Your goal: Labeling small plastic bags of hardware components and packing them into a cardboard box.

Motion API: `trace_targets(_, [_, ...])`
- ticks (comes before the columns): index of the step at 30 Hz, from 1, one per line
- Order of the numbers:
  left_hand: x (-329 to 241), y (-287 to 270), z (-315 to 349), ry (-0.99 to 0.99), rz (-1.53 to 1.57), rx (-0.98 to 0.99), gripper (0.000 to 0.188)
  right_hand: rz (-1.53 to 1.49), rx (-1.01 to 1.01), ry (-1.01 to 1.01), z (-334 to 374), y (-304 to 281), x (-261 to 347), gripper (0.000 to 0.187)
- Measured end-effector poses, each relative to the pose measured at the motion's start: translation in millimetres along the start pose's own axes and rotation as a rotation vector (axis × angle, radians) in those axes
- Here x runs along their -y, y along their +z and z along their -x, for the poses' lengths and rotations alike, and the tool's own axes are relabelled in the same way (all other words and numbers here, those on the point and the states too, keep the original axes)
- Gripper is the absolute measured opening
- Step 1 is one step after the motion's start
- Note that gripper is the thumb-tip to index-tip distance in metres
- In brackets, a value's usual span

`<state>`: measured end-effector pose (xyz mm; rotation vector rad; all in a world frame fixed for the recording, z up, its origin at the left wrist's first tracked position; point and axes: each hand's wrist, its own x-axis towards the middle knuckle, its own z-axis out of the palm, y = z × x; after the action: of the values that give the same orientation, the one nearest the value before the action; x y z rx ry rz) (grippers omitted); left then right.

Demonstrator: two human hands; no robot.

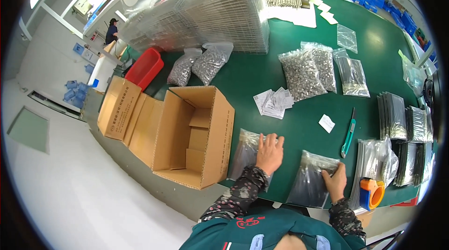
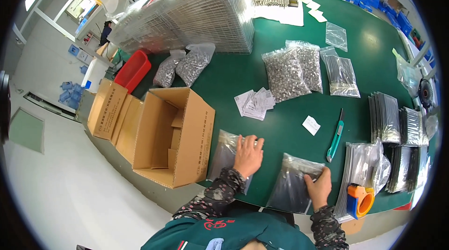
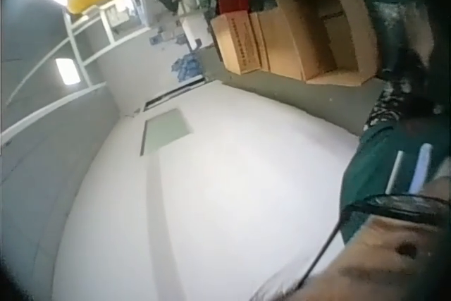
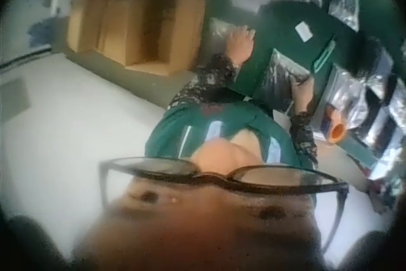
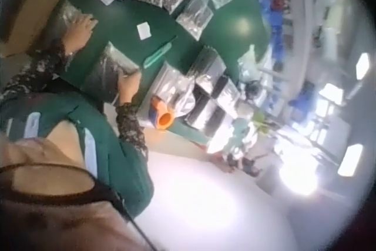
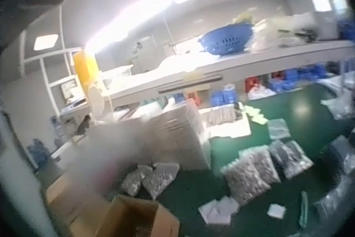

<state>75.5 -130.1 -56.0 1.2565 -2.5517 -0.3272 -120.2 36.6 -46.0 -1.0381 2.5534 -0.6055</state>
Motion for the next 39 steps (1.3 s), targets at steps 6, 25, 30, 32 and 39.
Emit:
trace_targets(6, [34.6,11.1,-12.4,-0.060,-0.287,-0.112,0.034,0.002,0.053,-0.227,-18.5,20.2,50.4,0.060])
trace_targets(25, [-100.0,-1.7,61.4,0.641,0.105,0.605,0.076,-0.182,0.015,-0.179,1.0,-38.9,-1.1,0.025])
trace_targets(30, [-89.3,11.2,52.4,0.780,0.022,0.616,0.070,-0.207,0.064,-0.223,-17.0,-49.1,-7.1,0.021])
trace_targets(32, [-79.9,12.0,52.2,0.850,0.075,0.537,0.066,-0.202,0.107,-0.297,-21.1,-50.6,5.5,0.020])
trace_targets(39, [-53.9,-20.0,71.9,0.607,0.188,0.350,0.058,-0.232,0.288,-0.637,-14.1,-23.9,57.7,0.020])
